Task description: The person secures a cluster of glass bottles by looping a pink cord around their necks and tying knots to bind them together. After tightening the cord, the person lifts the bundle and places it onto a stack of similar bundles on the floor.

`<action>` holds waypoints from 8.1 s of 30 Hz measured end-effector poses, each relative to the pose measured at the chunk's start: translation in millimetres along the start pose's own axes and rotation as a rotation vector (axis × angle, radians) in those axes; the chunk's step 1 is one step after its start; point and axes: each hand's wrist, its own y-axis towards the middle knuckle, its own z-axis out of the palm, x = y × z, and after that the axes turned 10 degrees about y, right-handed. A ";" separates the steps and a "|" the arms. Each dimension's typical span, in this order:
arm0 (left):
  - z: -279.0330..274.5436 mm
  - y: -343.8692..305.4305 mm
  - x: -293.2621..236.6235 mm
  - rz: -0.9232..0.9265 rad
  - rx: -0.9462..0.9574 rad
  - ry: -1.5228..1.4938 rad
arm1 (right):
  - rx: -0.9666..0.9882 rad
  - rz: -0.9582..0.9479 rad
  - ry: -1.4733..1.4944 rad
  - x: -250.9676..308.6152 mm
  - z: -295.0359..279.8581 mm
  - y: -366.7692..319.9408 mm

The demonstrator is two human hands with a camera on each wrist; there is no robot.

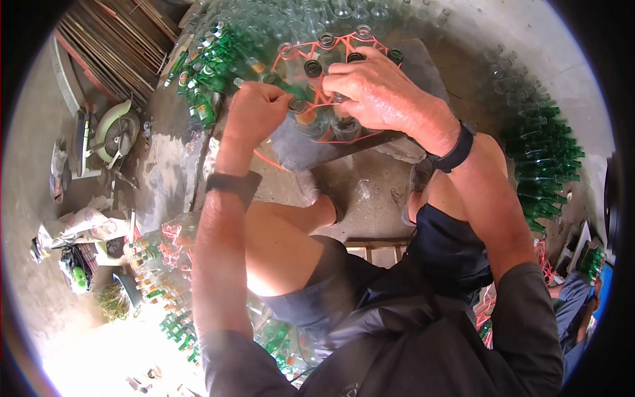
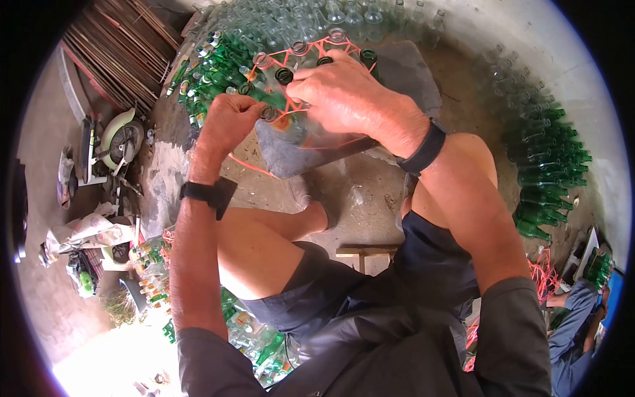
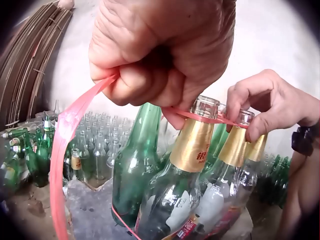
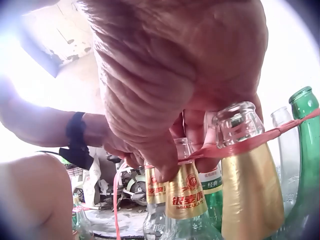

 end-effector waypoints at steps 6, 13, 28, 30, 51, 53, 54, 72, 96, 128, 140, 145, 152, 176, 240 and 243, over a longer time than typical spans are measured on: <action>31.4 -32.8 -44.3 -0.204 0.008 -0.309 | -0.025 0.004 -0.005 -19.9 -22.3 -9.5; 75.5 -61.1 -90.9 -0.235 -0.335 -0.504 | -0.096 0.083 -0.035 -33.7 -22.7 -13.4; 95.3 -87.4 -95.9 -0.268 -0.557 -0.689 | -0.157 0.057 -0.021 -35.9 -20.1 -16.5; 95.9 -87.5 -94.1 -0.298 -0.528 -0.745 | -0.133 0.078 -0.015 -34.2 -22.1 -16.6; 107.1 -62.9 -75.7 -0.529 -0.492 -0.711 | 0.382 0.159 0.129 16.9 -13.9 17.4; 105.0 -62.5 -77.1 -0.562 -0.450 -0.734 | 0.430 0.227 0.216 16.6 -13.0 21.5; 106.1 -63.0 -75.8 -0.565 -0.451 -0.740 | 0.436 0.225 0.212 13.2 -10.4 22.9; 117.9 -65.7 -64.6 -0.489 -0.386 -0.666 | 0.311 -0.286 -0.335 9.2 -30.4 44.4; 119.6 -59.7 -78.3 -0.372 -0.397 -0.806 | 0.463 0.185 0.434 -8.7 -51.3 55.8; 112.4 -57.7 -93.8 -0.370 -0.401 -0.778 | 0.279 -0.155 0.136 -37.2 -47.5 70.6; 111.8 -57.1 -99.6 -0.371 -0.462 -0.808 | 0.259 -0.025 0.311 -57.8 -33.4 78.7; 113.8 -57.4 -100.6 -0.352 -0.488 -0.796 | 0.318 0.111 0.342 -55.1 -36.1 82.2; 113.4 -58.3 -101.0 -0.380 -0.462 -0.774 | 0.344 0.089 0.366 -53.6 -31.3 91.4; 115.1 -76.0 -83.0 -0.387 -0.467 -0.770 | 0.401 0.138 0.246 -51.5 -29.5 79.2; -22.9 35.8 -43.1 0.305 0.166 0.165 | -0.216 0.087 0.082 7.0 12.3 5.4; -25.3 35.9 -37.8 0.259 0.172 0.242 | -0.184 0.087 0.085 6.6 10.5 5.3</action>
